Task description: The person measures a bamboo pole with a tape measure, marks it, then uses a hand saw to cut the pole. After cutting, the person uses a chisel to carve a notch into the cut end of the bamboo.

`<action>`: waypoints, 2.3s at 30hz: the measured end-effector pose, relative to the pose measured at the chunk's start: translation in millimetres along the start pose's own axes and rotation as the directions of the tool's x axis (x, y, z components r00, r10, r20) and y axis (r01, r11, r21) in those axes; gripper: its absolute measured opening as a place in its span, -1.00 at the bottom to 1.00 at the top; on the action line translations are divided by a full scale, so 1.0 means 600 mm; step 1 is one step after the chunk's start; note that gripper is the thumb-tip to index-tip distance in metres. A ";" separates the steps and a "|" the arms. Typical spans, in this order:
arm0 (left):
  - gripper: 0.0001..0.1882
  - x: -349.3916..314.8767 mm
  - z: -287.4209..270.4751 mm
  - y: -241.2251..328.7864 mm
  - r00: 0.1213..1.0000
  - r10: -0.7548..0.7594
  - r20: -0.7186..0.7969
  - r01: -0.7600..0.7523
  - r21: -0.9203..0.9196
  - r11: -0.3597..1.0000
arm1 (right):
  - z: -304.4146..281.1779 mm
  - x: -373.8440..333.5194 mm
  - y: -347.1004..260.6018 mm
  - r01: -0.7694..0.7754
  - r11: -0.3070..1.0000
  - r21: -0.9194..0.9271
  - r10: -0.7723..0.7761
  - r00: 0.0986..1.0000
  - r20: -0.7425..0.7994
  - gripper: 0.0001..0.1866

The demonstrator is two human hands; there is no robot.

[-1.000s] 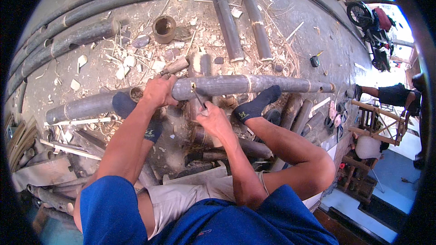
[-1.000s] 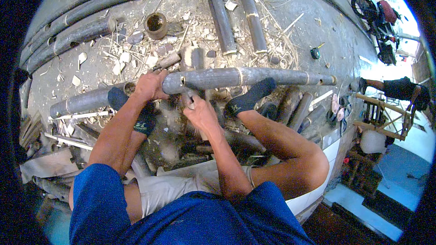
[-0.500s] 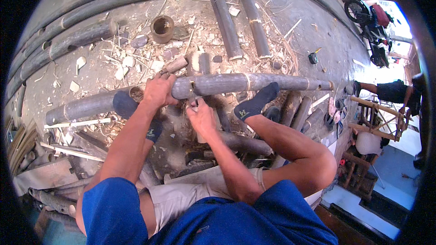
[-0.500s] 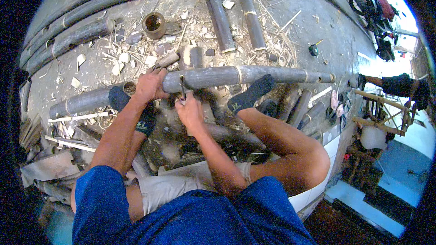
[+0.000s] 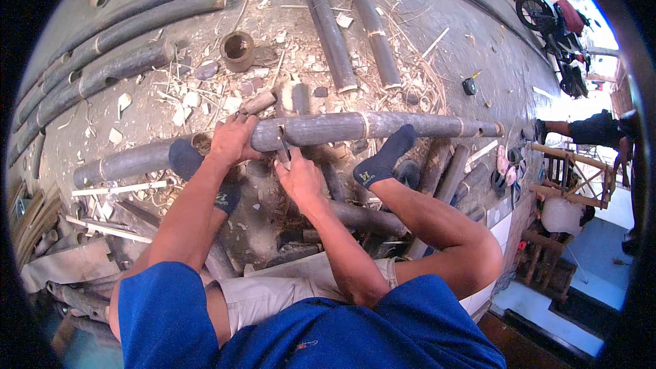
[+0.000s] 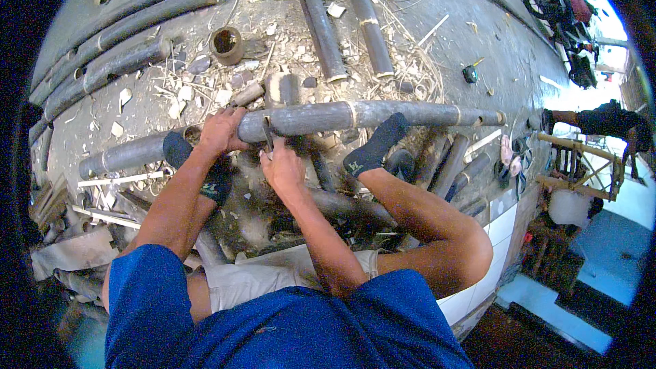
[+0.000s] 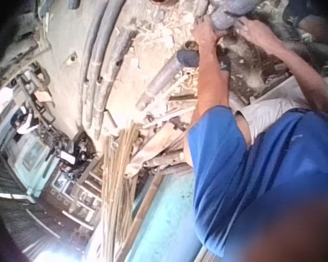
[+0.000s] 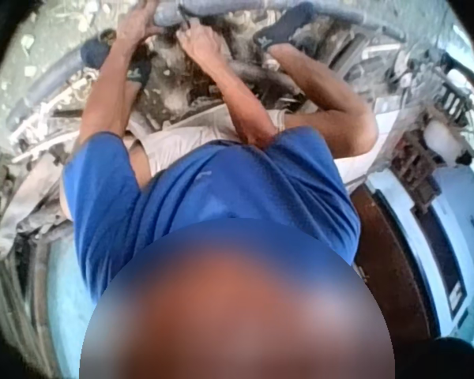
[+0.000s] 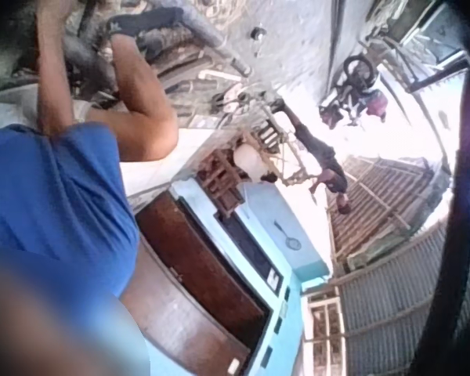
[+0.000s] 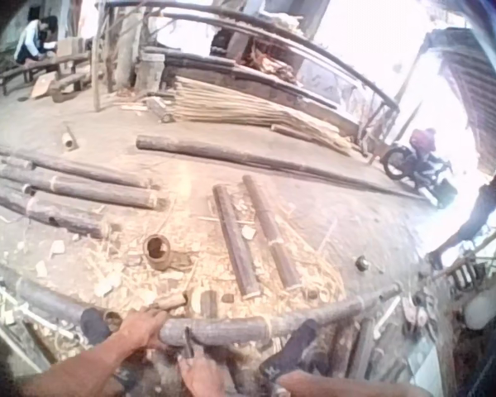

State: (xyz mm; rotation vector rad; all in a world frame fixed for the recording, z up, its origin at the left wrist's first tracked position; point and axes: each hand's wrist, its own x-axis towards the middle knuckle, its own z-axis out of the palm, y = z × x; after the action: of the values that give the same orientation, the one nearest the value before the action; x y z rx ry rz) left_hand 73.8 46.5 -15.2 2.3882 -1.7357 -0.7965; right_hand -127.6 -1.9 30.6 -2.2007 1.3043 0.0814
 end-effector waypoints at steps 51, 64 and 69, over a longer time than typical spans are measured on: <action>-0.16 -0.028 0.029 0.314 0.891 0.381 -0.248 -0.453 -0.545 0.706 | -0.214 -0.063 0.169 0.475 0.805 -0.356 -0.471 0.876 0.103 -0.48; -0.35 -0.023 0.040 0.207 0.892 0.297 -0.341 -0.336 -0.061 0.940 | -0.133 -0.123 0.282 0.200 0.973 -0.115 -0.189 0.977 0.100 -0.03; -0.40 -0.007 0.011 0.158 0.932 0.115 -0.344 -0.170 -0.132 0.977 | -0.075 -0.136 0.337 0.252 0.849 -0.465 0.038 0.848 0.529 0.14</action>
State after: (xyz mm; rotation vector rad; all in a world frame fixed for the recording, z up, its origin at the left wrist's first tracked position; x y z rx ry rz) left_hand -11.8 18.4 14.9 2.1145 -1.6172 -0.4556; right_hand -346.8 -32.8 5.3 -2.4269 0.8975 1.0324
